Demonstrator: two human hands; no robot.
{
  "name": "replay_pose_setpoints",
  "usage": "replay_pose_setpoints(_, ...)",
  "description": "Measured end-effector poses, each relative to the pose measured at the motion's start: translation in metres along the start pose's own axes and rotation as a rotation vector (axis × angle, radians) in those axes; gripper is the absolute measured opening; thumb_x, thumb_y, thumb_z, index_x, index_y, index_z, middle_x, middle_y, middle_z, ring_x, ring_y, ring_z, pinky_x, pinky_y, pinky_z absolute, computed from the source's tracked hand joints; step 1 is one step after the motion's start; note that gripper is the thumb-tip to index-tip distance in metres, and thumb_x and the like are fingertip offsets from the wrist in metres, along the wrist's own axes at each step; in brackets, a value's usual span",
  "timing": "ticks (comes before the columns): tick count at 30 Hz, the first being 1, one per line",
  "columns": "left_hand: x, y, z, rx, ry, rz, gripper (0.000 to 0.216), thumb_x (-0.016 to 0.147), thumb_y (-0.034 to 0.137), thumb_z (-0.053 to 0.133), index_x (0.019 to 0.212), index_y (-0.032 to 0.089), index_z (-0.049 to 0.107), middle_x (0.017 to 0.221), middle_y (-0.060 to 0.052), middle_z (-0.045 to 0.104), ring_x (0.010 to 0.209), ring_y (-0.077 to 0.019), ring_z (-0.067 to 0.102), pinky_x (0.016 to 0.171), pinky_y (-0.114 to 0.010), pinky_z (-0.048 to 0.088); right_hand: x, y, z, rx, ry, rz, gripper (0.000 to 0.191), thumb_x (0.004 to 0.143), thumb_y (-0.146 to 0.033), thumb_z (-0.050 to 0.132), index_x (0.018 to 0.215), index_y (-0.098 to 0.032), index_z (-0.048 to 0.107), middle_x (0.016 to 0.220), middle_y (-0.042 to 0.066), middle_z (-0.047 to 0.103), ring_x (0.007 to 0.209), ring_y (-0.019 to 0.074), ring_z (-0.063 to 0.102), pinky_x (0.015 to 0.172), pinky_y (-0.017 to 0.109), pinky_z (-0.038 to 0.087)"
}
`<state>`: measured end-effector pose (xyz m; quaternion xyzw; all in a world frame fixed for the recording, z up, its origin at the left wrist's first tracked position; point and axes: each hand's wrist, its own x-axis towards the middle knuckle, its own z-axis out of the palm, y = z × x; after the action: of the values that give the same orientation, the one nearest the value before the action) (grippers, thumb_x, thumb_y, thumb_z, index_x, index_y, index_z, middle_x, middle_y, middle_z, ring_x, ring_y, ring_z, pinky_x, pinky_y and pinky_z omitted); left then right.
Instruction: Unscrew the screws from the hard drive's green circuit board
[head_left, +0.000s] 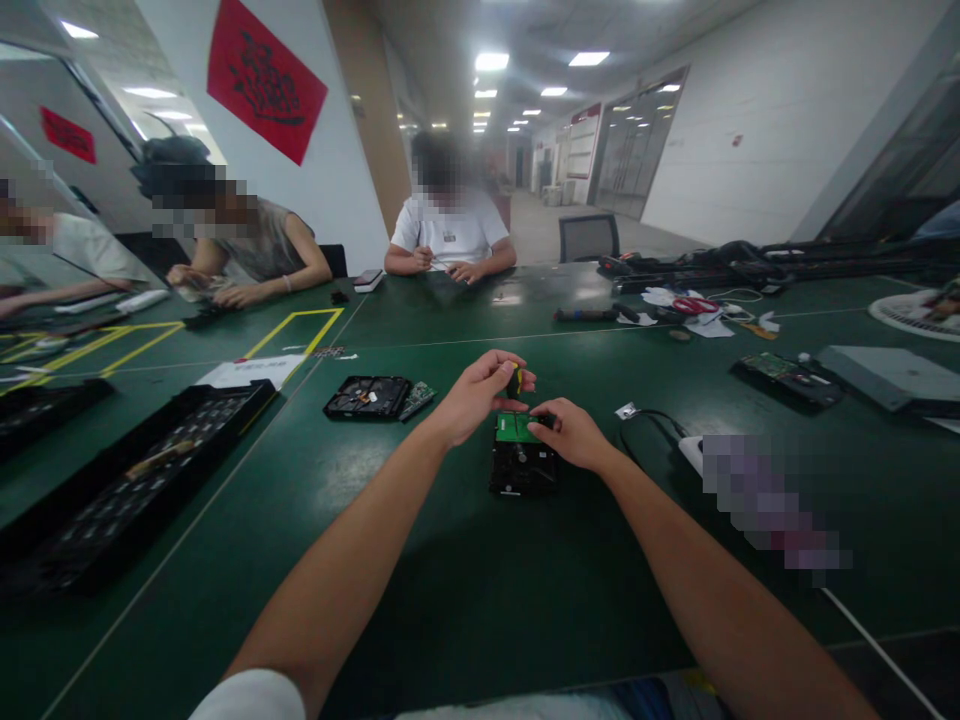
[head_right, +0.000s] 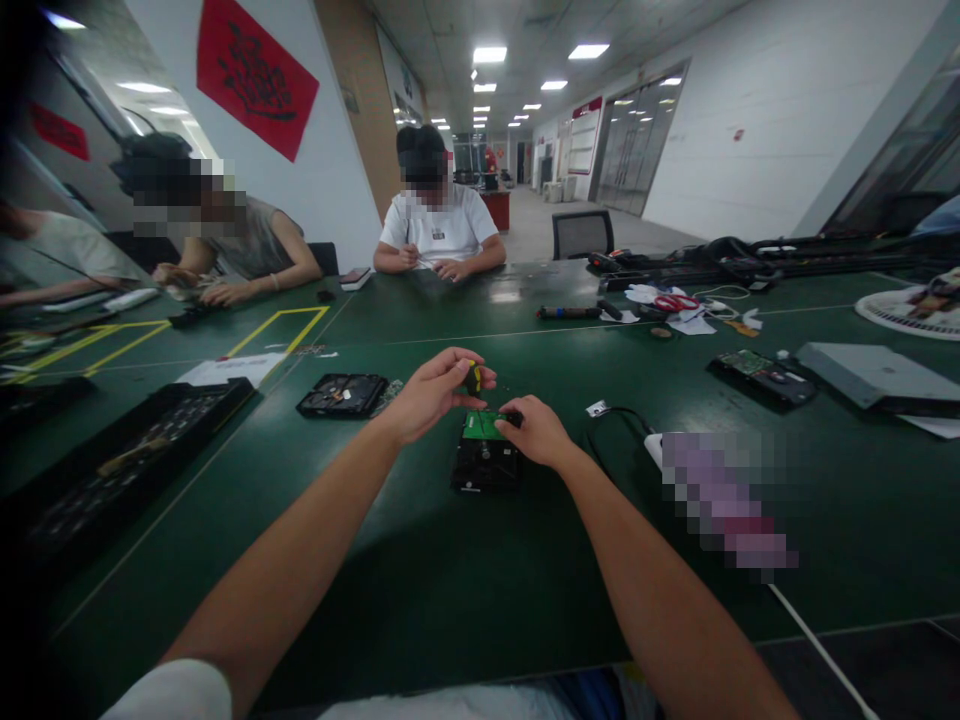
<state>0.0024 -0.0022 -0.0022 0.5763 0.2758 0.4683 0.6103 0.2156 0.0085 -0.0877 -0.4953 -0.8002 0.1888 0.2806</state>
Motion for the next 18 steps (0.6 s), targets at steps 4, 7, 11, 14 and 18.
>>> replay_pose_setpoints(4,-0.0013,0.0028,0.0031,0.083,0.002,0.022,0.036,0.092,0.051,0.058,0.104,0.017,0.062,0.106,-0.01,0.066,0.099,-0.0197,0.062,0.071,-0.028,0.055,0.0005,0.0006,0.0003,-0.007,-0.01,0.002,0.027,0.088,-0.038,0.066,0.109,-0.021,0.07,0.105,0.007,0.063,0.08,0.0148,0.056,0.075,0.029,0.043)
replay_pose_setpoints(7,-0.0013,0.0041,0.0027,0.238,0.02,0.055,0.038,0.089,0.054,0.061,0.097,0.017,0.066,0.097,-0.007,0.065,0.083,-0.0145,0.06,0.064,-0.023,0.05,0.0009,0.0003,0.0,-0.008,-0.02,0.004,0.027,0.089,-0.038,0.066,0.109,-0.021,0.07,0.105,0.007,0.063,0.08,0.0146,0.056,0.076,0.03,0.043)
replay_pose_setpoints(11,-0.0016,0.0064,0.0013,0.358,0.021,0.079,0.04,0.088,0.055,0.061,0.097,0.017,0.07,0.085,-0.003,0.062,0.068,-0.0111,0.054,0.059,-0.022,0.046,0.0012,-0.0004,-0.0011,-0.017,-0.031,0.017,0.026,0.089,-0.037,0.065,0.109,-0.021,0.07,0.106,0.007,0.062,0.08,0.0144,0.056,0.077,0.03,0.043)
replay_pose_setpoints(14,-0.0022,0.0082,0.0021,0.347,0.011,0.075,0.041,0.089,0.054,0.06,0.103,0.018,0.07,0.085,-0.004,0.061,0.071,-0.0119,0.055,0.058,-0.022,0.047,0.0012,-0.0007,-0.0017,-0.021,-0.031,0.019,0.027,0.089,-0.037,0.066,0.11,-0.021,0.07,0.106,0.007,0.062,0.081,0.0144,0.056,0.077,0.03,0.043)
replay_pose_setpoints(18,-0.0024,0.0074,0.0037,0.236,0.007,0.033,0.042,0.087,0.053,0.064,0.106,0.015,0.064,0.092,-0.007,0.065,0.079,-0.015,0.061,0.059,-0.023,0.051,0.0008,-0.0015,-0.0022,-0.023,-0.028,0.014,0.027,0.088,-0.037,0.066,0.11,-0.021,0.07,0.105,0.007,0.063,0.081,0.0148,0.056,0.077,0.03,0.043)
